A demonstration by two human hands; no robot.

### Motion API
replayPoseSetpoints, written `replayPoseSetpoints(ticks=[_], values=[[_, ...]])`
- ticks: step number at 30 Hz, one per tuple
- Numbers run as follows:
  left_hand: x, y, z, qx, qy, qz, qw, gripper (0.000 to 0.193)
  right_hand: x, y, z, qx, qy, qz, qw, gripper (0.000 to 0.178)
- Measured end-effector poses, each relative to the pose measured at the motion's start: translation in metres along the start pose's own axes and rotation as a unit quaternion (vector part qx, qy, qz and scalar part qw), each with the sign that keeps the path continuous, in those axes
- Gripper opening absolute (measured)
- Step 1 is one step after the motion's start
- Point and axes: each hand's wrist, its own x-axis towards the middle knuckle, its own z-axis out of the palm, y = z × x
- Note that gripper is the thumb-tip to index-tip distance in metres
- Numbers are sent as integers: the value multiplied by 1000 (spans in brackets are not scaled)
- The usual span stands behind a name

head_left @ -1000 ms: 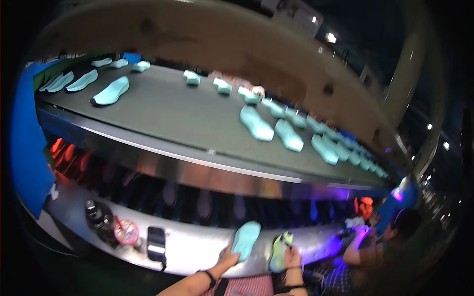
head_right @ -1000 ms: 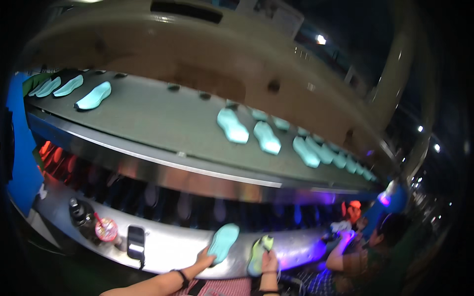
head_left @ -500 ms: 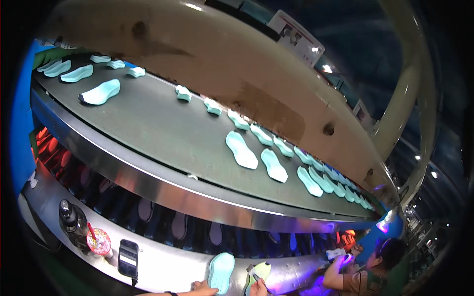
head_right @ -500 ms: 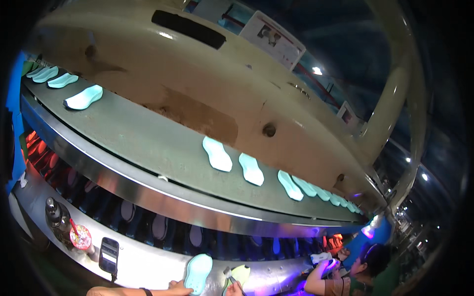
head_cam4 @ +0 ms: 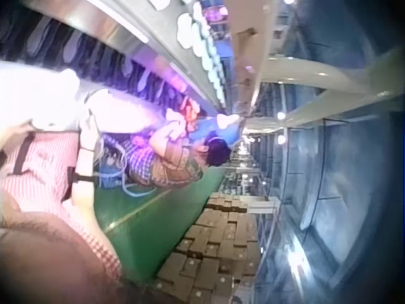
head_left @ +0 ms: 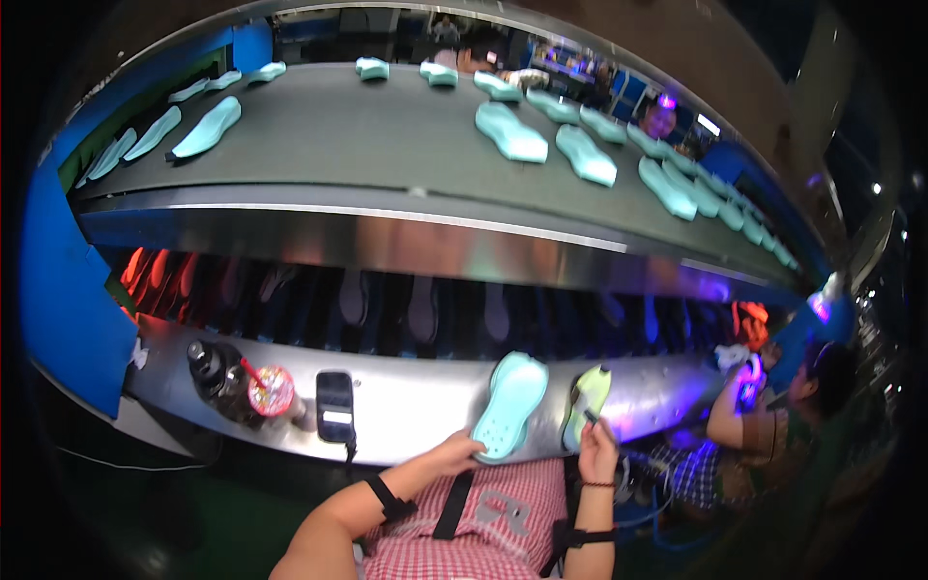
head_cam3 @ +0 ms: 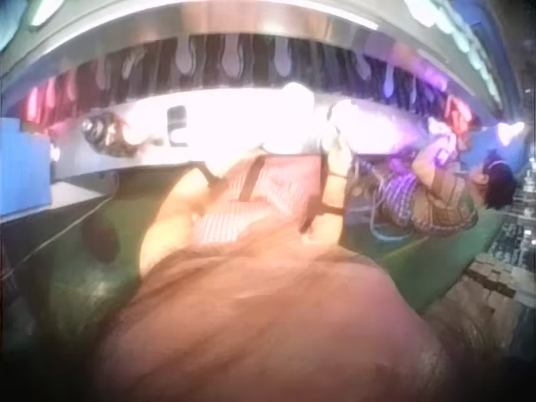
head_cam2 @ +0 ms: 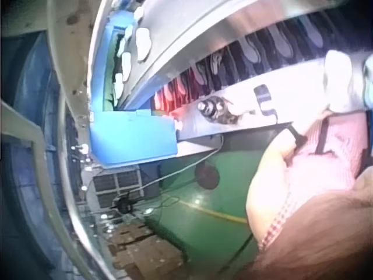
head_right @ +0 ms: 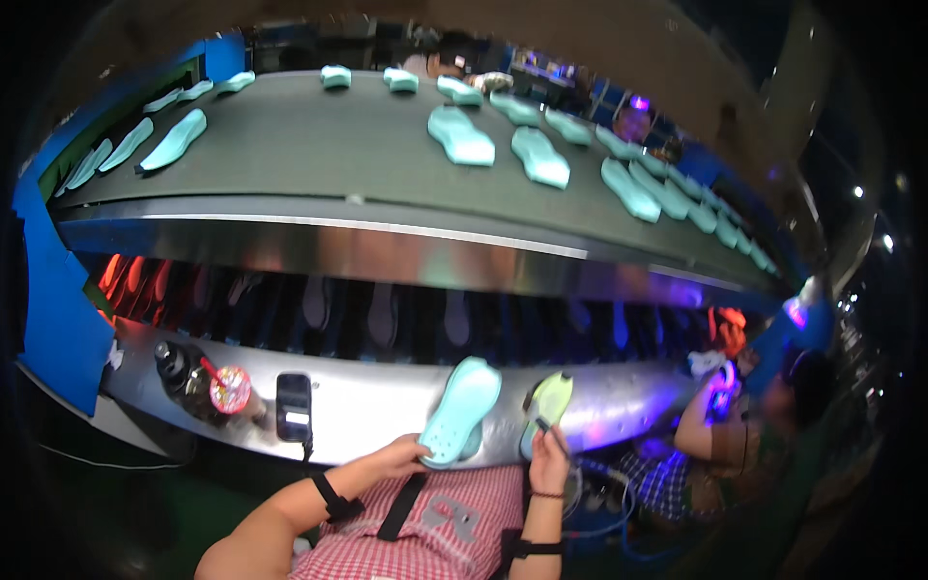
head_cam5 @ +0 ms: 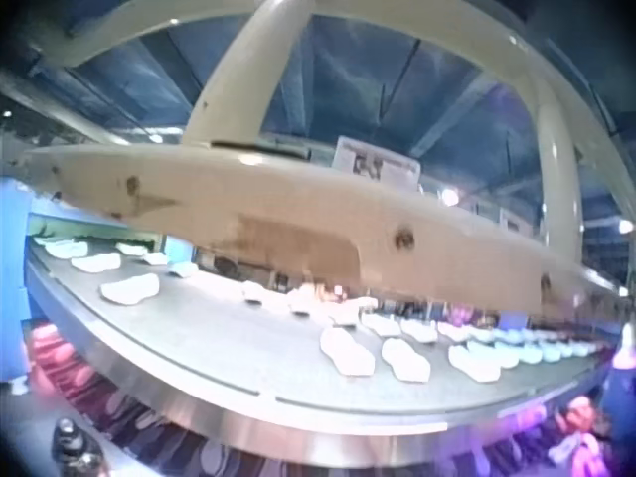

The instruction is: Apply adhesive to shoe soles using a brush in a manufacturing environment.

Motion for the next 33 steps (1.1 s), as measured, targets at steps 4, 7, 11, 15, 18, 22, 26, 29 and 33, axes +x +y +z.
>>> replayPoseSetpoints(ticks=[4, 7, 11, 15, 18, 22, 26, 29, 33], values=[[-55, 17, -4, -216, -185, 17, 959, 70, -27, -15, 10, -27, -62, -37, 997, 26], [-51, 18, 4, -288, -285, -19, 914, 73, -41, -19, 22, -37, -75, -27, 996, 21], [-14, 29, 27, -79, -145, 54, 985, 75, -42, -19, 44, -57, -135, -17, 989, 22], [-9, 56, 55, -135, -218, 61, 965, 96, -49, -20, 75, -121, -224, 0, 967, 20], [-8, 56, 73, -182, -209, 106, 955, 98, -38, -10, 88, -146, -218, 17, 965, 20], [-1, 66, 83, -194, -144, 103, 965, 95, -20, 4, 104, -130, -203, 19, 970, 17], [8, 64, 72, -204, -222, 107, 947, 88, -2, 14, 113, -144, -174, 29, 974, 18], [2, 60, 76, -247, -204, 79, 944, 93, 2, 15, 118, -156, -170, 42, 972, 18], [-1, 56, 74, -233, -152, 83, 957, 91, 8, 17, 123, -165, -152, 57, 973, 18]])
